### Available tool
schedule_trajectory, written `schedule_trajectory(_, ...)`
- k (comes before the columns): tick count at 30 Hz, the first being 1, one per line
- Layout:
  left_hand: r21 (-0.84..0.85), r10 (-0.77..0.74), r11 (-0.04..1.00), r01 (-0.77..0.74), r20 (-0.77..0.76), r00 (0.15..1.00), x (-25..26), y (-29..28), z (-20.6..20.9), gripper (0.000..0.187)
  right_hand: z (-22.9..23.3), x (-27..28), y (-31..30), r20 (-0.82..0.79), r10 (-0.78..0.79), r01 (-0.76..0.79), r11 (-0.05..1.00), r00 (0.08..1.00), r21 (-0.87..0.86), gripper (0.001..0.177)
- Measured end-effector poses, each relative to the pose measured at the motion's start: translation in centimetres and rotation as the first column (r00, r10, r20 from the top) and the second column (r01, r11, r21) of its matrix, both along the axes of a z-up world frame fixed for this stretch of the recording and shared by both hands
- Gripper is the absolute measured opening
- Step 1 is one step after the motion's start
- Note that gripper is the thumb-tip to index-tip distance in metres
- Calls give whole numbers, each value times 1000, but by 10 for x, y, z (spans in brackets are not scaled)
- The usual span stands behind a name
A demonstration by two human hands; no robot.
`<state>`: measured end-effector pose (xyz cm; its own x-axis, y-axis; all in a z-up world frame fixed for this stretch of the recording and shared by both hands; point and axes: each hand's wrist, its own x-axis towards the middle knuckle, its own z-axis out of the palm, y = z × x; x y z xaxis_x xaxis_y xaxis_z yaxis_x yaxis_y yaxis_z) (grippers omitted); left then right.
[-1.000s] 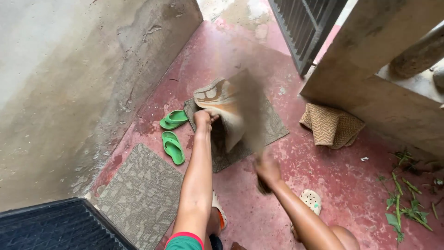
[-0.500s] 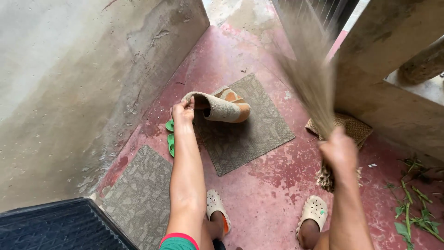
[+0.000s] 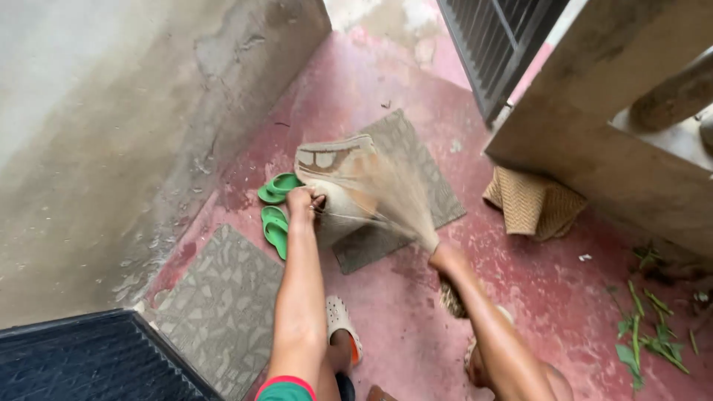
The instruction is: Cleaning a small rug by shaking and hitting it with a broom to remove dust.
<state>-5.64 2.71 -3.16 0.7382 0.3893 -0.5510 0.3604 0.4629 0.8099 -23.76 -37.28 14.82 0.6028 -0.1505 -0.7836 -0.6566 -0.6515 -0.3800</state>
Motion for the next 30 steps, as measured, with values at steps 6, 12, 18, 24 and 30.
schedule_trajectory(6,307,-313,899,311,-45,949,-23,-11,47,11,51,36,-51,287,-455,341,865,843,368,27)
schedule_trajectory(12,329,-439,858,396,67,896,-44,-72,114,6,-95,0,8,597,-142,91,989,790,115,24)
schedule_trajectory(18,546,-453,724,422,-85,887,-64,-34,139,7,-102,-3,-13,195,140,-144,990,971,6,30)
schedule_trajectory(24,728,-432,568,383,-132,892,-77,-36,127,9,87,27,8,571,-528,292,840,628,456,31)
schedule_trajectory(30,482,-309,833,271,0,951,-57,-65,130,7,-158,-32,43,382,324,-343,939,865,-19,24)
